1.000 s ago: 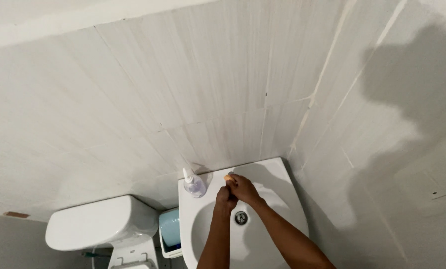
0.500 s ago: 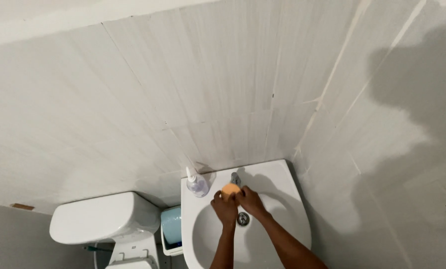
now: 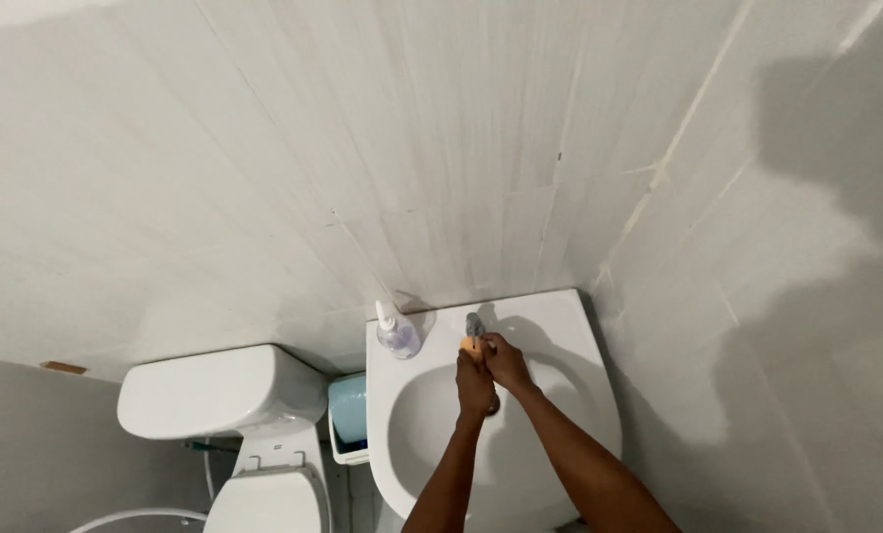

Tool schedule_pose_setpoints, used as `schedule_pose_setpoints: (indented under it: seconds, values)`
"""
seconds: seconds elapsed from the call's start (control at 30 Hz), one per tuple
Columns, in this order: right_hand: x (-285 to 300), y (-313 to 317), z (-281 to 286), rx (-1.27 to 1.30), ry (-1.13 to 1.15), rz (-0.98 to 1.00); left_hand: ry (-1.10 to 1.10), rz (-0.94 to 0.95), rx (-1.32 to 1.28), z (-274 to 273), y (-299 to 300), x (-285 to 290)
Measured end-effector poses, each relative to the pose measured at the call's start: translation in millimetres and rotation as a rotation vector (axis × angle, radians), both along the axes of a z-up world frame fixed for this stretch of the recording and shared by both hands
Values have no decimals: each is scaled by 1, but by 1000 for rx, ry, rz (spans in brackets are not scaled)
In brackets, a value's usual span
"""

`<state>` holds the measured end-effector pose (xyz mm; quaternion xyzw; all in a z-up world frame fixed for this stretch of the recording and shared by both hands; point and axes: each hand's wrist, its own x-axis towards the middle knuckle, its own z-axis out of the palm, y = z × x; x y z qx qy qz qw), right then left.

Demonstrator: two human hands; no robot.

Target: The person cleans a white bathroom sink using an orange sponge. They apply liquid soap from a dispenser, scrub the sink basin and faucet, and rinse the sponge under running water.

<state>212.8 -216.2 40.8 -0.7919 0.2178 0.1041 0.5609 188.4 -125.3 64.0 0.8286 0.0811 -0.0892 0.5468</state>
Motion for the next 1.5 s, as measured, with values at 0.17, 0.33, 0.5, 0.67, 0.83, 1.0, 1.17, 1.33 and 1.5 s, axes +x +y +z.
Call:
schedule_pose_setpoints:
  seconds: [0.17,0.33,0.5,0.67,0.83,1.0,1.17,1.33,1.5]
  values:
    - [18,-3,-10,-38,29,33,60,55,54,3,-6,19]
    - [36,-4,-21,-87,67,72,142,98,91,-31,-5,51]
    - [56,-8,-32,-152,110,115,74,-91,100,-11,2,54]
    - [57,0,-4,-209,116,147,116,-77,-32,27,11,49]
    - [35,6,24,-186,131,152,122,-34,-5,11,10,38]
    - [33,0,-25,-181,141,98,126,-36,32,27,11,22]
    - [10,2,-14,-176,136,87,154,-32,57,-24,13,22]
    - [-10,1,-26,-124,90,45,115,4,-8,-33,12,2]
    - [-31,1,-23,-65,28,19,-32,-121,124,-6,17,-12]
